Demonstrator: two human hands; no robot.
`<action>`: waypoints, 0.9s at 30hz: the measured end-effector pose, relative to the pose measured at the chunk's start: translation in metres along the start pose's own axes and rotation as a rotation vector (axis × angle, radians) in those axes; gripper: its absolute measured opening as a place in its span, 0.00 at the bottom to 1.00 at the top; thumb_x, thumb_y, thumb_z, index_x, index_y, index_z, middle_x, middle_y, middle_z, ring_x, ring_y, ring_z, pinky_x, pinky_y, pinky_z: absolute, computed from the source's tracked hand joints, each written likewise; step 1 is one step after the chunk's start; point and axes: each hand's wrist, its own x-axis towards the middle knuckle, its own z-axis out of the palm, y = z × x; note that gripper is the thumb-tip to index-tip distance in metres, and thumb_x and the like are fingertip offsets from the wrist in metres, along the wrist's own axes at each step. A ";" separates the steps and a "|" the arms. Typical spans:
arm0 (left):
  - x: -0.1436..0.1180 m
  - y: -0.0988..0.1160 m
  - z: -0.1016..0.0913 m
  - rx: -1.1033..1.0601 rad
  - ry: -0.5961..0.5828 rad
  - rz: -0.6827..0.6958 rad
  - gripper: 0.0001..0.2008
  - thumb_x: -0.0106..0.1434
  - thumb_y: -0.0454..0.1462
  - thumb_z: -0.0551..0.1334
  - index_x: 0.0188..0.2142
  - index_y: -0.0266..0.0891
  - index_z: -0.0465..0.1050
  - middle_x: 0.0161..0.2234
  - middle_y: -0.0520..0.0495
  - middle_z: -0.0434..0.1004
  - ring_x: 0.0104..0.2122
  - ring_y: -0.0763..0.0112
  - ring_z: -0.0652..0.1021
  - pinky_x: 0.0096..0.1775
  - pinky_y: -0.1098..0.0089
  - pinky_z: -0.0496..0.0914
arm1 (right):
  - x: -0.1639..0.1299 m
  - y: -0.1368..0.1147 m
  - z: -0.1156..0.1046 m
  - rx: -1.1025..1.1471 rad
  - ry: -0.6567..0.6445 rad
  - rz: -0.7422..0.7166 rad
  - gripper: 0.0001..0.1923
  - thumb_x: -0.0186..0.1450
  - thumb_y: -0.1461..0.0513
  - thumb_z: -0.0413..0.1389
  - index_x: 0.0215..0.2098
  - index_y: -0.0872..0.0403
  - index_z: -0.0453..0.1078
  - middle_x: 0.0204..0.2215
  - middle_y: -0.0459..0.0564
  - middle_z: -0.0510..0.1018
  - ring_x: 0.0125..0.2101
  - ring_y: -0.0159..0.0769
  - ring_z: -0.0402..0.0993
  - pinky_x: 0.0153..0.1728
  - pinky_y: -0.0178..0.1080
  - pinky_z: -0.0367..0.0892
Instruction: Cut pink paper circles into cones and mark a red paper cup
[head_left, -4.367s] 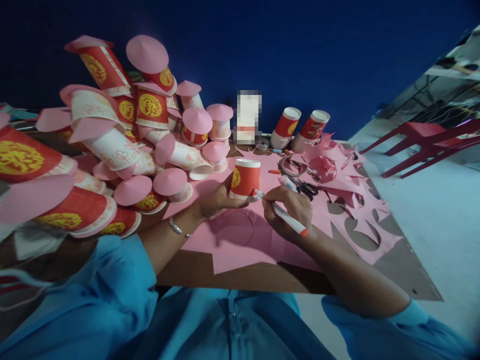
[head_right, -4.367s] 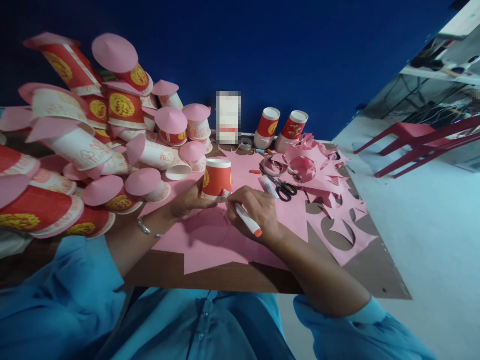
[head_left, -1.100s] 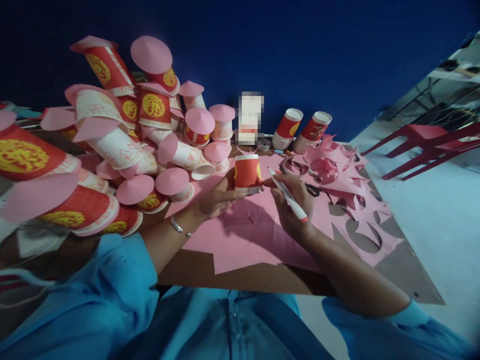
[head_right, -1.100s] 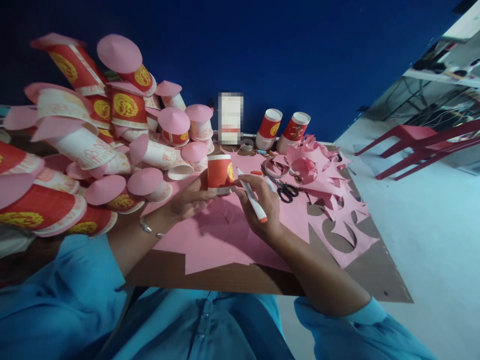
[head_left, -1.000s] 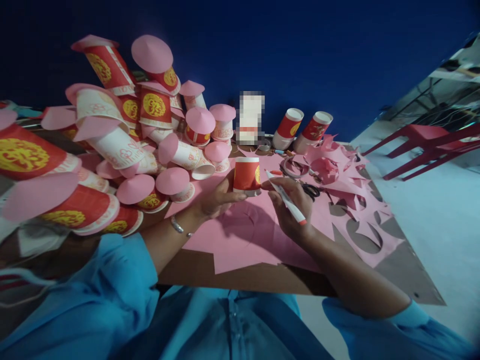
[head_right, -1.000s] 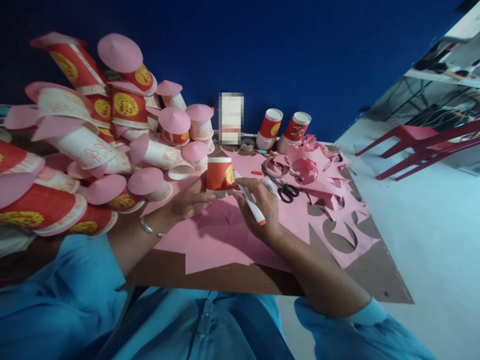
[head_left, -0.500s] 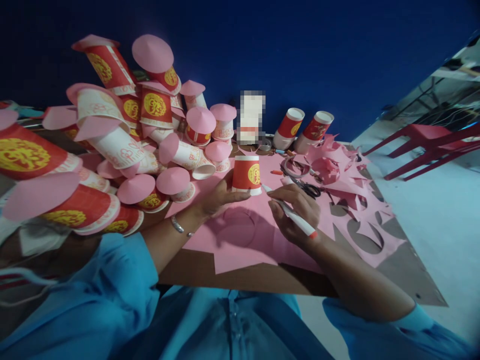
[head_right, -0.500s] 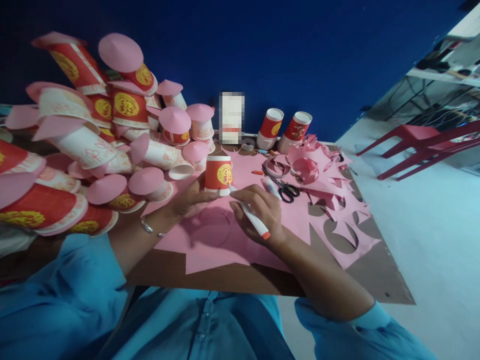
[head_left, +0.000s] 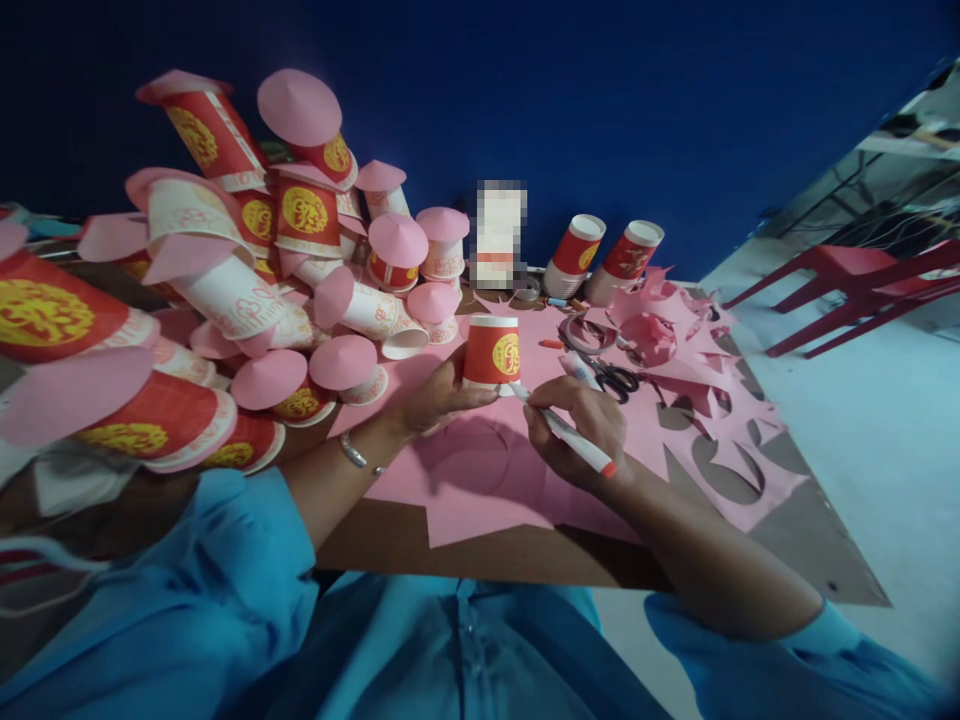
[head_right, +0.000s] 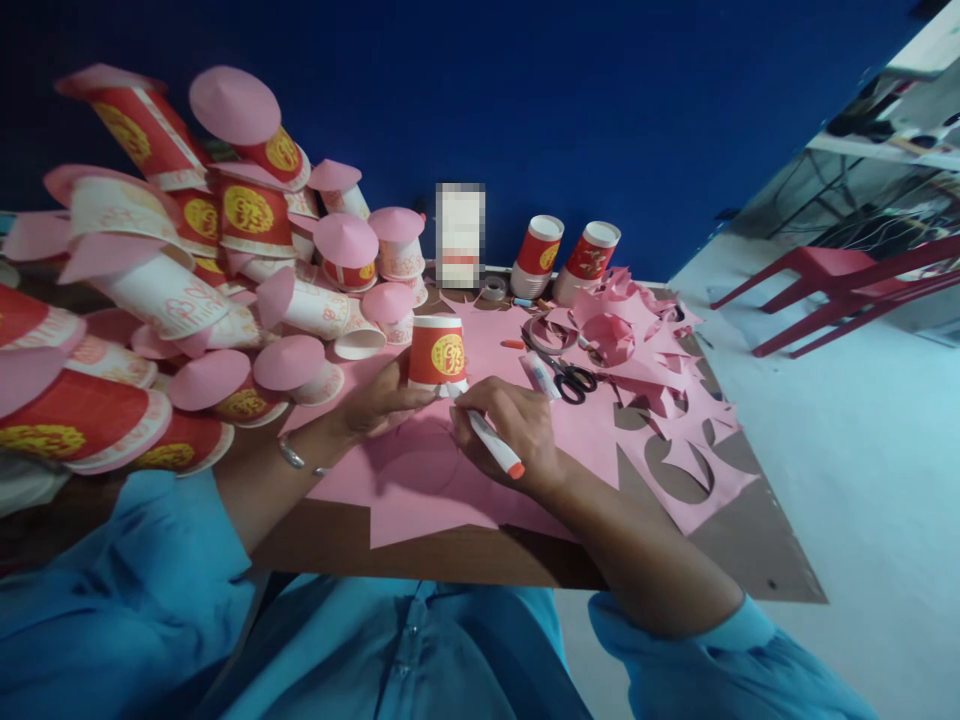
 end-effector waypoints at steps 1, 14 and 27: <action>0.000 -0.001 0.000 -0.001 -0.001 0.005 0.31 0.56 0.35 0.78 0.58 0.42 0.72 0.50 0.42 0.82 0.53 0.57 0.80 0.58 0.55 0.71 | 0.000 0.000 0.001 0.000 0.000 0.002 0.11 0.68 0.69 0.58 0.43 0.48 0.68 0.27 0.41 0.80 0.25 0.32 0.80 0.27 0.36 0.74; -0.001 0.002 0.004 0.052 0.008 -0.004 0.29 0.57 0.37 0.78 0.55 0.41 0.72 0.49 0.42 0.84 0.51 0.57 0.83 0.59 0.54 0.72 | 0.001 0.001 0.001 -0.006 0.012 -0.003 0.12 0.66 0.71 0.60 0.42 0.49 0.69 0.28 0.42 0.82 0.24 0.32 0.80 0.28 0.35 0.73; -0.002 0.000 0.001 0.047 0.029 -0.022 0.31 0.56 0.36 0.78 0.58 0.41 0.72 0.53 0.40 0.83 0.54 0.54 0.82 0.59 0.53 0.72 | 0.000 0.000 -0.001 -0.014 -0.068 0.025 0.08 0.68 0.69 0.58 0.37 0.50 0.67 0.24 0.41 0.79 0.21 0.30 0.75 0.24 0.34 0.68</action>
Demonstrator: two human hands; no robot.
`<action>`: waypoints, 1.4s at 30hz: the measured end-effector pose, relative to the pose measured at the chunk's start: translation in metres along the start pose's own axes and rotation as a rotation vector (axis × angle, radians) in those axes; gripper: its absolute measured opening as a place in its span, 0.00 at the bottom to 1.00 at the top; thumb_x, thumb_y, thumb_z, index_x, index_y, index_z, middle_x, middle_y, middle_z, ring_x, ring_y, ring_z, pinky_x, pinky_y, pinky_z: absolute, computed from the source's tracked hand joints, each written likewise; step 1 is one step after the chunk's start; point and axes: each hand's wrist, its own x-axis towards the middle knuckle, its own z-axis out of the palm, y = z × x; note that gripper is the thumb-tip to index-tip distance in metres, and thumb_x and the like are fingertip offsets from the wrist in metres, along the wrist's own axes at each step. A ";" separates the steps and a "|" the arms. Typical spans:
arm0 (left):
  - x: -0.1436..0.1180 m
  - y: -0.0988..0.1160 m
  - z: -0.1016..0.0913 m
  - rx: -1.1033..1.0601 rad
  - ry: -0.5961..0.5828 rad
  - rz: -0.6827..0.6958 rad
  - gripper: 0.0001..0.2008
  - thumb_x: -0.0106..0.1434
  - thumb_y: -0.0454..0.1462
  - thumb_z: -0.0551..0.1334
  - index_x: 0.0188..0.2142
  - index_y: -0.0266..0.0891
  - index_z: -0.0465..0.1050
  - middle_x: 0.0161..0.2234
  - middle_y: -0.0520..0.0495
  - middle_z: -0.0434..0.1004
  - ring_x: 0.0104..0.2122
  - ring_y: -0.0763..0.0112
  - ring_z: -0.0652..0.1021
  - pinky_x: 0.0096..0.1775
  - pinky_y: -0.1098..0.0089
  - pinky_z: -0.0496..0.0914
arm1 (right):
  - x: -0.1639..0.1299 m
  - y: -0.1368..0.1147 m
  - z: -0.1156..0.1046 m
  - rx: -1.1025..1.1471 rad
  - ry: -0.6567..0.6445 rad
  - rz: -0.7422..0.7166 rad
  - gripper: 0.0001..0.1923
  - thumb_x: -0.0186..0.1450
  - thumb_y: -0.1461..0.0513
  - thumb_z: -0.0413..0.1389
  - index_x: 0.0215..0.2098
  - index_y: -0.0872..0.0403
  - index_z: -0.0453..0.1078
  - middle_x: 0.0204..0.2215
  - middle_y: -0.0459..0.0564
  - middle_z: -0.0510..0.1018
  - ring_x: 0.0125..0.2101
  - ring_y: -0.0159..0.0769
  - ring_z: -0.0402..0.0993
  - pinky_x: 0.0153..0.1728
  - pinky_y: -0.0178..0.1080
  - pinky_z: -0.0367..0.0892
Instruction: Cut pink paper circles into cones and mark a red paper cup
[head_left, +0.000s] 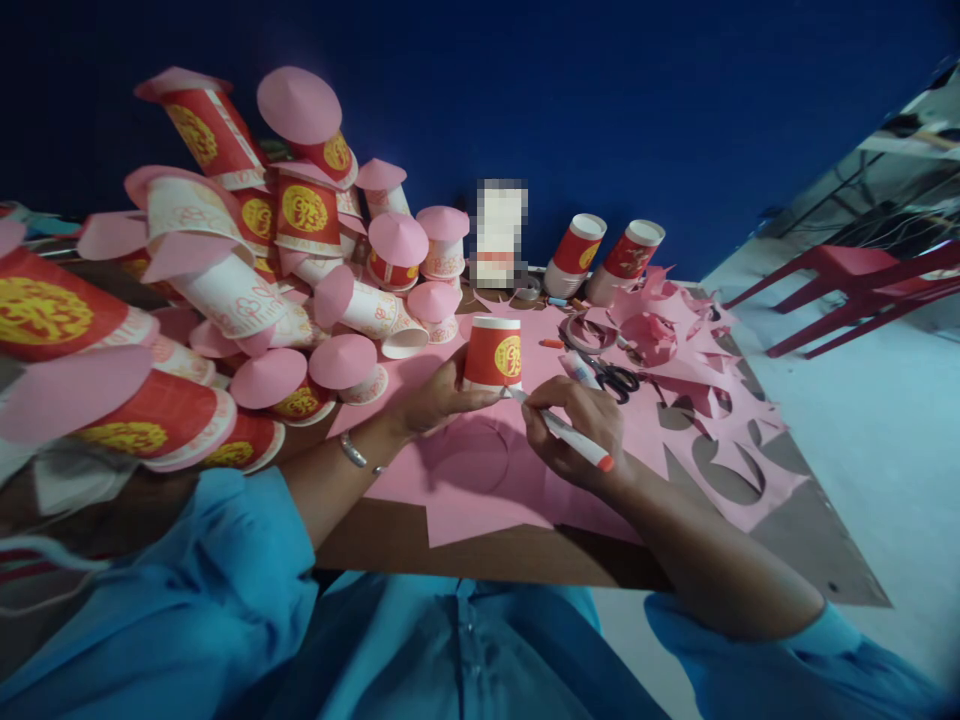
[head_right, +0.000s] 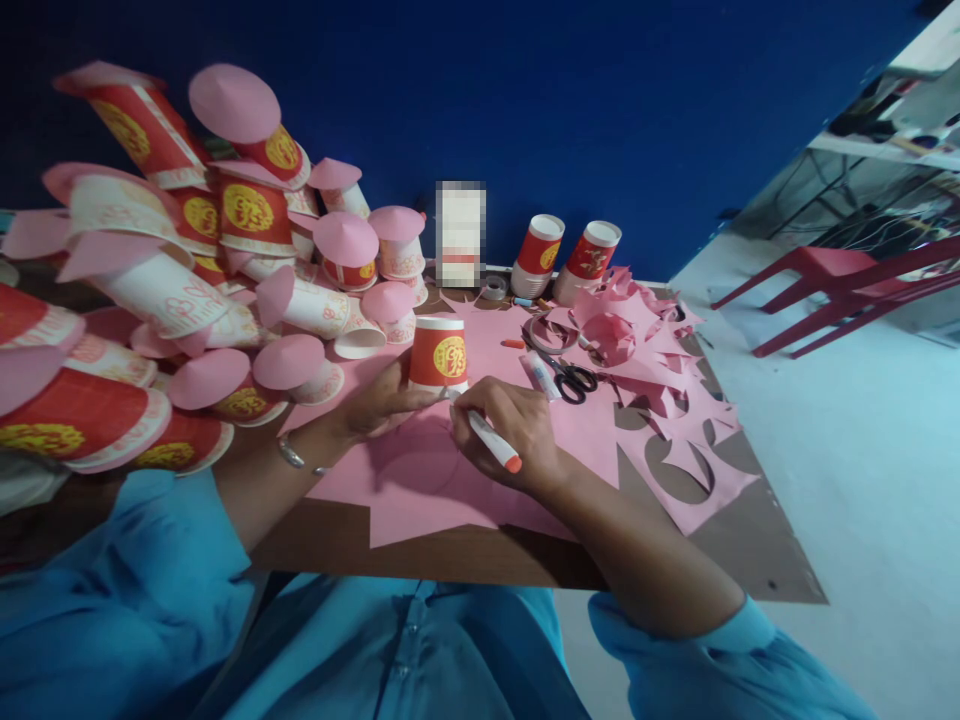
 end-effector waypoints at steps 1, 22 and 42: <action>0.000 0.000 0.000 -0.004 0.001 0.000 0.32 0.56 0.36 0.78 0.58 0.42 0.72 0.54 0.40 0.83 0.55 0.54 0.82 0.59 0.53 0.72 | 0.000 0.000 -0.001 0.003 -0.012 0.005 0.08 0.67 0.69 0.57 0.37 0.49 0.67 0.24 0.41 0.78 0.20 0.30 0.74 0.24 0.34 0.67; 0.000 0.007 0.007 0.026 -0.009 -0.027 0.32 0.55 0.38 0.80 0.56 0.41 0.71 0.49 0.41 0.84 0.50 0.55 0.84 0.59 0.51 0.73 | 0.000 0.002 0.000 0.036 0.036 -0.014 0.09 0.66 0.70 0.58 0.39 0.49 0.69 0.26 0.42 0.80 0.23 0.32 0.77 0.27 0.35 0.69; 0.000 0.008 0.008 0.032 -0.006 -0.045 0.32 0.55 0.37 0.80 0.55 0.40 0.71 0.47 0.42 0.85 0.48 0.57 0.85 0.57 0.52 0.75 | 0.001 0.003 0.003 -0.005 0.055 -0.011 0.10 0.67 0.70 0.58 0.39 0.49 0.68 0.26 0.42 0.81 0.23 0.31 0.78 0.26 0.34 0.70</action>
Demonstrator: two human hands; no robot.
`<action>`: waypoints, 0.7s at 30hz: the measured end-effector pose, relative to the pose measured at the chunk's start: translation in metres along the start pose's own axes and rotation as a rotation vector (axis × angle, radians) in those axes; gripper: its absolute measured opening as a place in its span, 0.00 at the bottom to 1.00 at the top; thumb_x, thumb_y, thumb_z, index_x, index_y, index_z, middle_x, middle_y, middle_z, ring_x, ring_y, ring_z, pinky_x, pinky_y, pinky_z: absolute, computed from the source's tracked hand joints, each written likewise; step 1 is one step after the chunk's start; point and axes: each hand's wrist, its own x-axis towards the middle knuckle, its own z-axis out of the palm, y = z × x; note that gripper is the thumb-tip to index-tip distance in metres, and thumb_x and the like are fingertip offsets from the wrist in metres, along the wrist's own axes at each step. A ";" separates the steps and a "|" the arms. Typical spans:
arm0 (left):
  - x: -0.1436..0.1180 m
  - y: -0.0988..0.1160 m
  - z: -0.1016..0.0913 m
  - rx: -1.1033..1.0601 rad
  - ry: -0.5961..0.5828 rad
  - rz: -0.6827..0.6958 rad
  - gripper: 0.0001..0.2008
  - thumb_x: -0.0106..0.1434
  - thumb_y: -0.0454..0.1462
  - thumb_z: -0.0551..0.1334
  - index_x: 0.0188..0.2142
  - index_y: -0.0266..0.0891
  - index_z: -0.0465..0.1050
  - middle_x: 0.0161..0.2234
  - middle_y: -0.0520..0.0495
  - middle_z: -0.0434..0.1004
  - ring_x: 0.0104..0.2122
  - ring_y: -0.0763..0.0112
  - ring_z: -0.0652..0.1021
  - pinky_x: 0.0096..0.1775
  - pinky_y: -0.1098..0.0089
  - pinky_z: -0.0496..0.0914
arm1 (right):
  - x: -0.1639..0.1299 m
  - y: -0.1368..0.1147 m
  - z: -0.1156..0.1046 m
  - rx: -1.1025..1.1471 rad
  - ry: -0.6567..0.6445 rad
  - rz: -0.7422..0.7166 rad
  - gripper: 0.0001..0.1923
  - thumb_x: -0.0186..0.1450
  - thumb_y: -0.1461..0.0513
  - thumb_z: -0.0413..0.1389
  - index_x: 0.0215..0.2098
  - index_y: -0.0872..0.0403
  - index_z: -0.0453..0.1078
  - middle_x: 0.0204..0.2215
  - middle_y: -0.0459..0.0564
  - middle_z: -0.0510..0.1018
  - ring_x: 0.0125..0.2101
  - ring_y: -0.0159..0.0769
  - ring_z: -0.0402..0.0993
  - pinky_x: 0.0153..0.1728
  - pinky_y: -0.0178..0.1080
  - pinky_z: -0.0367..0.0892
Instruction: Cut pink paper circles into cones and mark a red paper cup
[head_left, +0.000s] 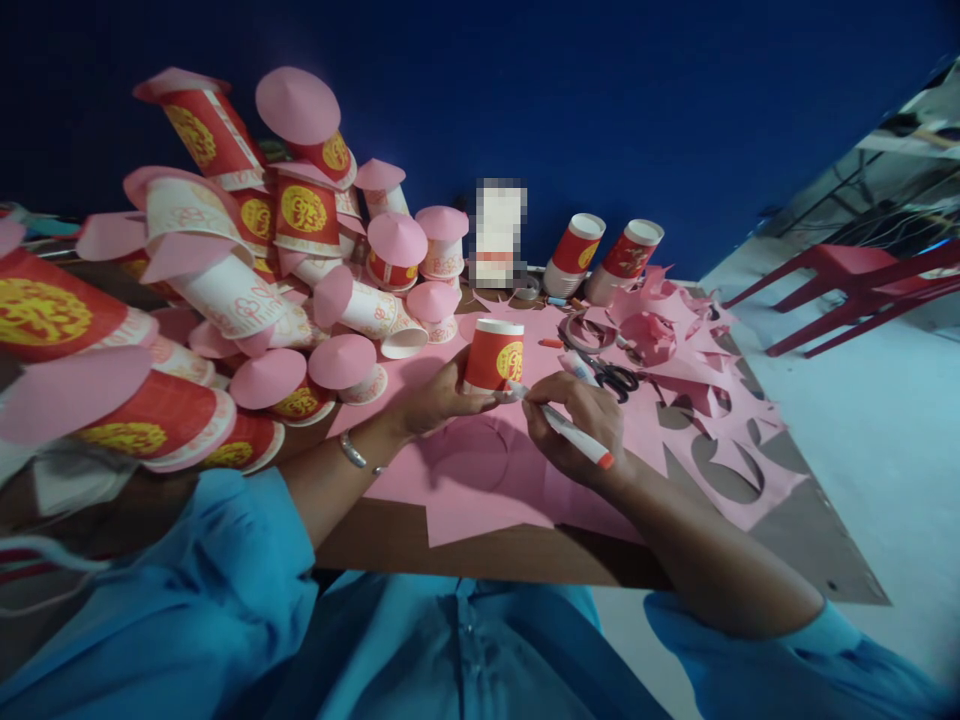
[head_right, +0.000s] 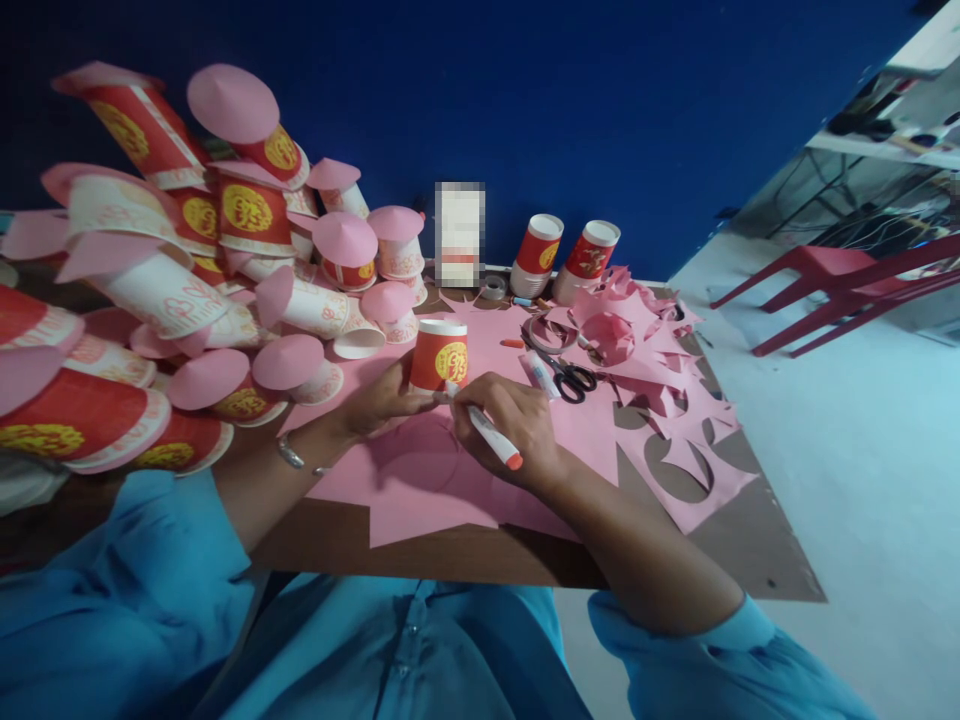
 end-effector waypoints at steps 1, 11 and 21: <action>0.000 0.000 0.000 -0.002 -0.001 -0.003 0.32 0.55 0.37 0.80 0.55 0.40 0.71 0.47 0.42 0.85 0.49 0.56 0.85 0.58 0.51 0.75 | 0.000 0.000 0.000 -0.008 0.001 0.001 0.10 0.67 0.70 0.58 0.39 0.49 0.68 0.26 0.41 0.81 0.23 0.31 0.78 0.27 0.35 0.70; 0.000 -0.004 -0.003 -0.026 -0.012 0.027 0.32 0.55 0.35 0.79 0.57 0.40 0.71 0.49 0.42 0.85 0.52 0.56 0.84 0.59 0.52 0.74 | -0.002 0.000 -0.003 -0.045 -0.026 0.007 0.08 0.67 0.69 0.58 0.38 0.49 0.67 0.25 0.40 0.80 0.22 0.30 0.77 0.28 0.35 0.68; -0.001 0.000 -0.001 -0.002 -0.002 0.011 0.33 0.55 0.38 0.80 0.57 0.41 0.71 0.49 0.42 0.84 0.50 0.57 0.83 0.57 0.55 0.73 | 0.000 -0.003 -0.004 -0.013 -0.010 -0.001 0.09 0.66 0.70 0.57 0.38 0.49 0.67 0.25 0.41 0.79 0.21 0.31 0.76 0.26 0.35 0.68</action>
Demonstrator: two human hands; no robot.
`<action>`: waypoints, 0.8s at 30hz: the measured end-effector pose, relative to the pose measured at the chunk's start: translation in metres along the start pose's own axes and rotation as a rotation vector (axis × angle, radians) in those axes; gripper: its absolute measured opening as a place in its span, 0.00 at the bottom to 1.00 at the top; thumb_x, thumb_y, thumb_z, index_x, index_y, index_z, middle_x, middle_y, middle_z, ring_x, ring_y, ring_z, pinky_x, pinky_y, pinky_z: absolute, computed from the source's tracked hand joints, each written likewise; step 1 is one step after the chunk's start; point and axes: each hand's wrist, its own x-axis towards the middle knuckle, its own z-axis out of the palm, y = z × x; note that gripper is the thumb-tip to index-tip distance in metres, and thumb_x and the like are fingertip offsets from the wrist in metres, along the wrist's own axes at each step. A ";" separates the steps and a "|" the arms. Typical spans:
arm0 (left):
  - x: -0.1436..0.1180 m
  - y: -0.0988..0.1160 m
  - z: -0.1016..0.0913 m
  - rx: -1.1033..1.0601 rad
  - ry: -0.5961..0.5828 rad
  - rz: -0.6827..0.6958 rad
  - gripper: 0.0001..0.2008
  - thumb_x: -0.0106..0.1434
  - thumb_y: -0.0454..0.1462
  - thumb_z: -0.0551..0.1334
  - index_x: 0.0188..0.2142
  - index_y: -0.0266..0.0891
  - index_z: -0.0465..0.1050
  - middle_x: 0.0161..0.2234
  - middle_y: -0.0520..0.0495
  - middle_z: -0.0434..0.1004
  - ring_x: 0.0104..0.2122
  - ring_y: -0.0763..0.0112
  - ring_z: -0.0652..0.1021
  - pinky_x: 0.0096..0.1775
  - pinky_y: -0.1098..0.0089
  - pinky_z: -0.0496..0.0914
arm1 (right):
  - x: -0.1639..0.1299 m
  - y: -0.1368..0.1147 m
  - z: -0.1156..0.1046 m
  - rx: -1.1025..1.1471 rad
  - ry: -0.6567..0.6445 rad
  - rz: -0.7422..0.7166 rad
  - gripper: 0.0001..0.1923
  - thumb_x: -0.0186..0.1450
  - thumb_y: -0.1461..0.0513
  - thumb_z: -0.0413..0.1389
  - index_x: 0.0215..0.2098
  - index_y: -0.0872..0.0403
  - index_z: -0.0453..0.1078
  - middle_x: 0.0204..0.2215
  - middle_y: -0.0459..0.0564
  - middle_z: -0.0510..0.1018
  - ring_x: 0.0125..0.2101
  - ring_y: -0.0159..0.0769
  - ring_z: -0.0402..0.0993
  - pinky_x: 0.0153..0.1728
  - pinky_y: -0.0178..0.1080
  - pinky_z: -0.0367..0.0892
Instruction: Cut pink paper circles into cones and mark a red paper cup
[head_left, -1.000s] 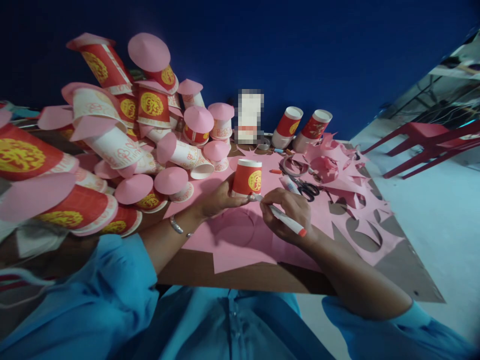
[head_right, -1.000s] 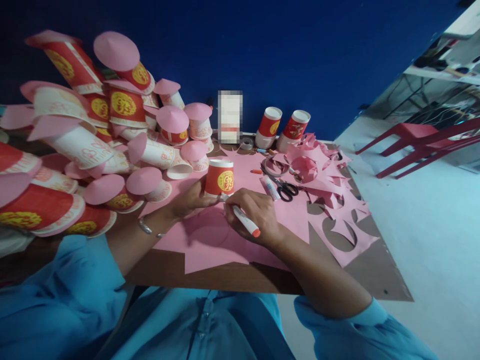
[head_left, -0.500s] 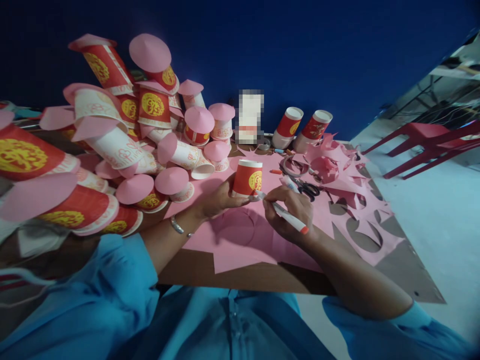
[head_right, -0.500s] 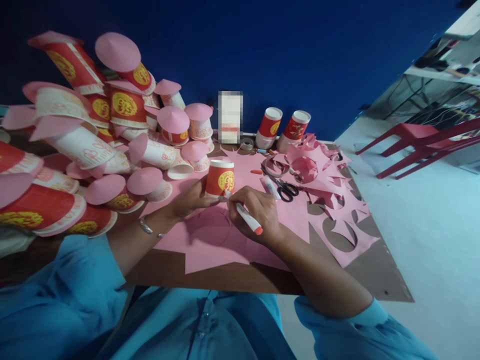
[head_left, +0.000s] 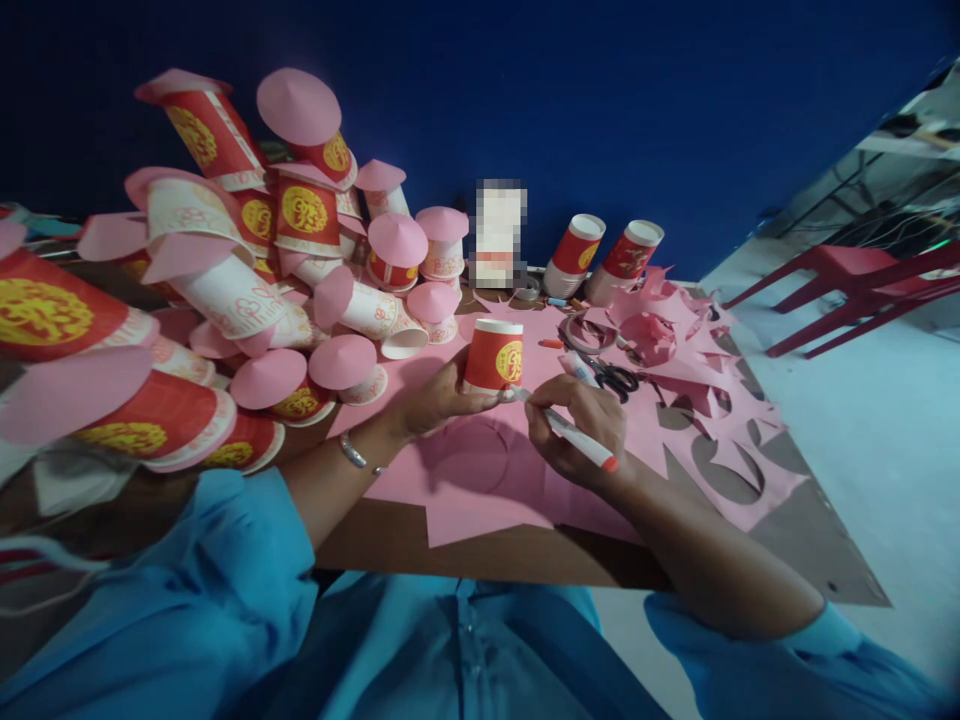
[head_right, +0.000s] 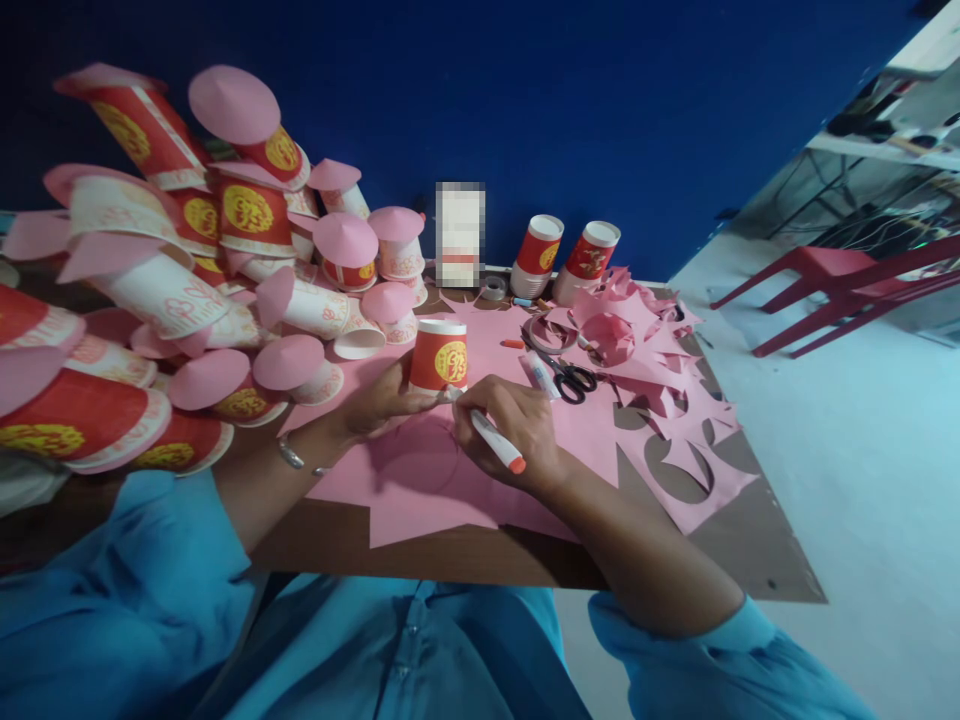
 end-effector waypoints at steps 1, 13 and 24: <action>0.000 0.000 0.000 -0.001 -0.006 0.000 0.33 0.55 0.38 0.80 0.57 0.41 0.71 0.49 0.43 0.83 0.50 0.58 0.83 0.57 0.56 0.73 | 0.000 0.000 0.000 0.005 0.002 -0.007 0.10 0.66 0.70 0.57 0.39 0.49 0.67 0.25 0.41 0.79 0.22 0.31 0.77 0.26 0.35 0.69; 0.000 -0.002 -0.002 0.002 -0.016 -0.011 0.33 0.55 0.38 0.80 0.56 0.41 0.70 0.49 0.43 0.84 0.50 0.58 0.83 0.57 0.55 0.73 | -0.002 0.002 0.003 0.016 -0.015 -0.023 0.11 0.65 0.71 0.58 0.39 0.50 0.68 0.25 0.41 0.79 0.23 0.31 0.77 0.28 0.34 0.69; 0.001 -0.007 -0.007 0.051 -0.004 -0.025 0.36 0.55 0.40 0.79 0.59 0.40 0.69 0.51 0.40 0.83 0.52 0.54 0.83 0.56 0.54 0.74 | -0.003 -0.001 0.004 0.035 -0.044 -0.012 0.10 0.66 0.71 0.57 0.38 0.49 0.67 0.25 0.42 0.79 0.23 0.32 0.77 0.26 0.34 0.70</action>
